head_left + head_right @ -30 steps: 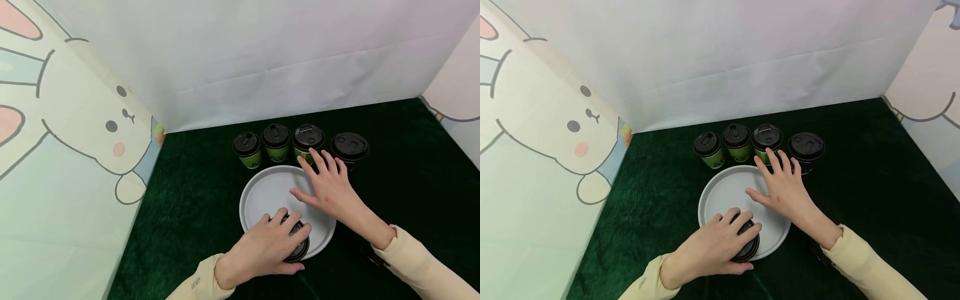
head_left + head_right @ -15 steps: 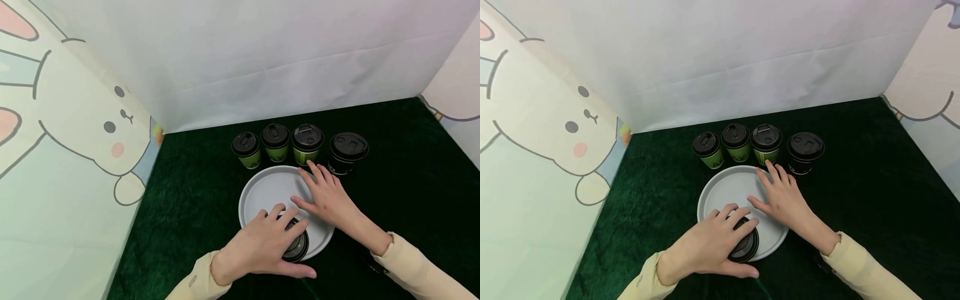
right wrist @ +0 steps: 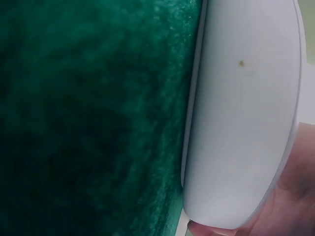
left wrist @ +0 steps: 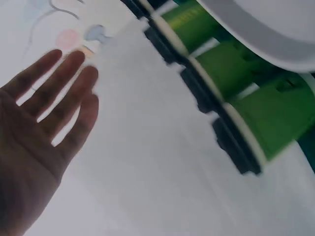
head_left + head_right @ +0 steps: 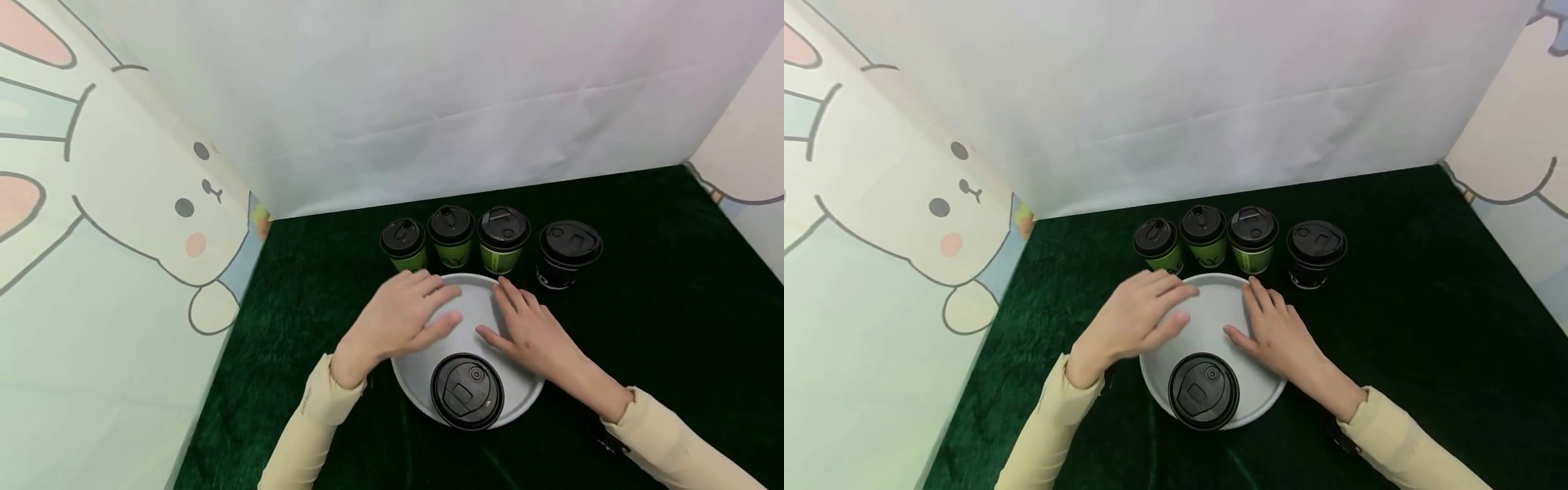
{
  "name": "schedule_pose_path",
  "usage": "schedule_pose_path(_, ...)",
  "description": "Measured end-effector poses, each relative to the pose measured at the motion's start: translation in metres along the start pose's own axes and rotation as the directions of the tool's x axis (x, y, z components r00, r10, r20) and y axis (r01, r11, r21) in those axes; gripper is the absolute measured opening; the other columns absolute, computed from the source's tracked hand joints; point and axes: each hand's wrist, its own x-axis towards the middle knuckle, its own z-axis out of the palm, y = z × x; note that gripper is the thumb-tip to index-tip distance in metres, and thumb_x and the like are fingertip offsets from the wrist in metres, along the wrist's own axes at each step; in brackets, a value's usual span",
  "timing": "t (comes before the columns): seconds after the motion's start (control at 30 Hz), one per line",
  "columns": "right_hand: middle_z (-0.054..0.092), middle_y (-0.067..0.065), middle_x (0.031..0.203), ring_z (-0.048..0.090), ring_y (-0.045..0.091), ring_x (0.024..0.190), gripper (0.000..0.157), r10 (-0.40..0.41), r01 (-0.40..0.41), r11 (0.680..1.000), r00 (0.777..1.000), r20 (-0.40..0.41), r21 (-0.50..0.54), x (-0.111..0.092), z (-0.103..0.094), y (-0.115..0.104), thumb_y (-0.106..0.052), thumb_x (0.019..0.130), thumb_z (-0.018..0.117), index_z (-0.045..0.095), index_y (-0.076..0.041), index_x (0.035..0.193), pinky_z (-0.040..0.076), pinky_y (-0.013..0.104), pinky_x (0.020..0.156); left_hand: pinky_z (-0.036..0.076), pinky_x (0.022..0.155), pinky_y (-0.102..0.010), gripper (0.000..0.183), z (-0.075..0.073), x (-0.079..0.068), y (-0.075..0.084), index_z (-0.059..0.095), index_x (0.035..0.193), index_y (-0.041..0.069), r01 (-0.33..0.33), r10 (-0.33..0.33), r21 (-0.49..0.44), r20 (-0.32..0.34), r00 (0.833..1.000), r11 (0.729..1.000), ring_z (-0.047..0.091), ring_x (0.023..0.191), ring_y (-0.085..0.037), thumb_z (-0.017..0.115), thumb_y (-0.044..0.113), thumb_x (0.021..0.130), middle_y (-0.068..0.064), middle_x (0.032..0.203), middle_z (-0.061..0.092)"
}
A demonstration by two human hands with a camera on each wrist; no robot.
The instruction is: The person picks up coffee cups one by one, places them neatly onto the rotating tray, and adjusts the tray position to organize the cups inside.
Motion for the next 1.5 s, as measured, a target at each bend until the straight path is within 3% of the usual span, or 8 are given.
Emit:
schedule_pose_path(0.17, 0.036, 0.028, 0.154, 0.05, 0.049, 0.123, 0.082, -0.006, 0.006, 1.0, 1.0, -0.017, -0.002, -0.003, 0.002, -0.001, -0.045, 0.093, 0.069, 0.04, 0.008, 0.148, 0.048, 0.061, 0.091, 0.053, 0.085, -0.034, 0.061, 0.019, -0.001, -0.031, 0.074, 0.111, 0.009, 0.102, -0.101, 0.005, -0.116, 0.988, 0.995, 0.064, 0.094, -0.02, 0.025, 0.045, 0.11, -0.004, 0.102, 0.071)
schedule_pose_path(0.33, 0.037, 0.028, 0.154, 0.051, 0.049, 0.122, 0.084, -0.005, 0.005, 1.0, 1.0, -0.019, -0.009, -0.006, 0.001, -0.002, -0.047, 0.093, 0.068, 0.04, 0.008, 0.149, 0.048, 0.061, 0.091, 0.051, 0.086, -0.039, 0.039, 0.039, -0.006, -0.062, 0.072, 0.111, 0.008, 0.221, -0.215, 0.022, -0.158, 0.964, 0.975, 0.061, 0.101, -0.025, 0.046, 0.037, 0.107, -0.009, 0.109, 0.067)
schedule_pose_path(0.53, 0.037, 0.029, 0.153, 0.052, 0.048, 0.121, 0.083, 0.003, -0.004, 0.999, 1.0, -0.003, -0.04, -0.012, -0.007, -0.002, -0.049, 0.093, 0.067, 0.04, 0.006, 0.149, 0.049, 0.061, 0.087, 0.049, 0.092, -0.048, 0.043, 0.058, -0.009, -0.09, 0.062, 0.128, 0.007, 0.394, -0.391, 0.02, -0.094, 0.916, 0.919, 0.052, 0.122, -0.032, 0.052, 0.04, 0.103, -0.016, 0.134, 0.055)
schedule_pose_path(0.73, 0.039, 0.029, 0.152, 0.053, 0.048, 0.12, 0.082, 0.005, -0.005, 0.997, 1.0, -0.004, -0.075, -0.021, -0.012, -0.003, -0.05, 0.092, 0.068, 0.042, 0.005, 0.148, 0.05, 0.06, 0.083, 0.044, 0.103, -0.052, 0.06, 0.07, -0.008, -0.103, 0.052, 0.141, 0.008, 0.498, -0.497, -0.01, 0.015, 0.867, 0.867, 0.044, 0.134, -0.034, 0.05, 0.051, 0.1, -0.016, 0.149, 0.045)
schedule_pose_path(0.87, 0.04, 0.03, 0.15, 0.055, 0.048, 0.118, 0.081, 0.002, -0.003, 0.995, 1.0, -0.011, -0.095, -0.027, -0.014, -0.005, -0.05, 0.092, 0.068, 0.045, 0.005, 0.146, 0.051, 0.059, 0.082, 0.042, 0.105, -0.052, 0.064, 0.073, -0.007, -0.106, 0.047, 0.146, 0.01, 0.529, -0.528, 0.008, 0.069, 0.847, 0.849, 0.041, 0.137, -0.034, 0.049, 0.055, 0.1, -0.015, 0.153, 0.04)
schedule_pose_path(1.03, 0.039, 0.031, 0.15, 0.056, 0.047, 0.117, 0.08, 0.007, -0.007, 0.993, 1.0, 0.004, -0.12, -0.035, -0.017, -0.01, -0.053, 0.091, 0.067, 0.048, 0.004, 0.145, 0.052, 0.057, 0.079, 0.043, 0.104, -0.052, 0.069, 0.075, -0.005, -0.108, 0.042, 0.149, 0.009, 0.526, -0.526, 0.023, 0.089, 0.846, 0.85, 0.041, 0.137, -0.034, 0.051, 0.056, 0.099, -0.016, 0.153, 0.039)
schedule_pose_path(1.17, 0.034, 0.034, 0.151, 0.055, 0.049, 0.117, 0.08, 0.035, -0.025, 0.99, 0.997, 0.066, -0.142, -0.041, -0.02, -0.014, -0.056, 0.092, 0.065, 0.05, 0.003, 0.143, 0.052, 0.057, 0.078, 0.044, 0.104, -0.052, 0.072, 0.077, -0.004, -0.11, 0.039, 0.152, 0.009, 0.524, -0.525, 0.034, 0.11, 0.844, 0.851, 0.04, 0.137, -0.036, 0.051, 0.056, 0.099, -0.016, 0.154, 0.037)
schedule_pose_path(1.5, 0.041, 0.036, 0.145, 0.058, 0.046, 0.113, 0.082, 0.01, 0.012, 0.968, 0.996, 0.085, -0.25, -0.05, -0.029, -0.021, -0.066, 0.087, 0.064, 0.06, 0.0, 0.135, 0.053, 0.056, 0.08, 0.048, 0.101, -0.053, 0.077, 0.081, -0.002, -0.115, 0.027, 0.16, 0.015, 0.554, -0.549, 0.027, 0.18, 0.816, 0.832, 0.039, 0.139, -0.039, 0.048, 0.059, 0.099, -0.014, 0.161, 0.03)
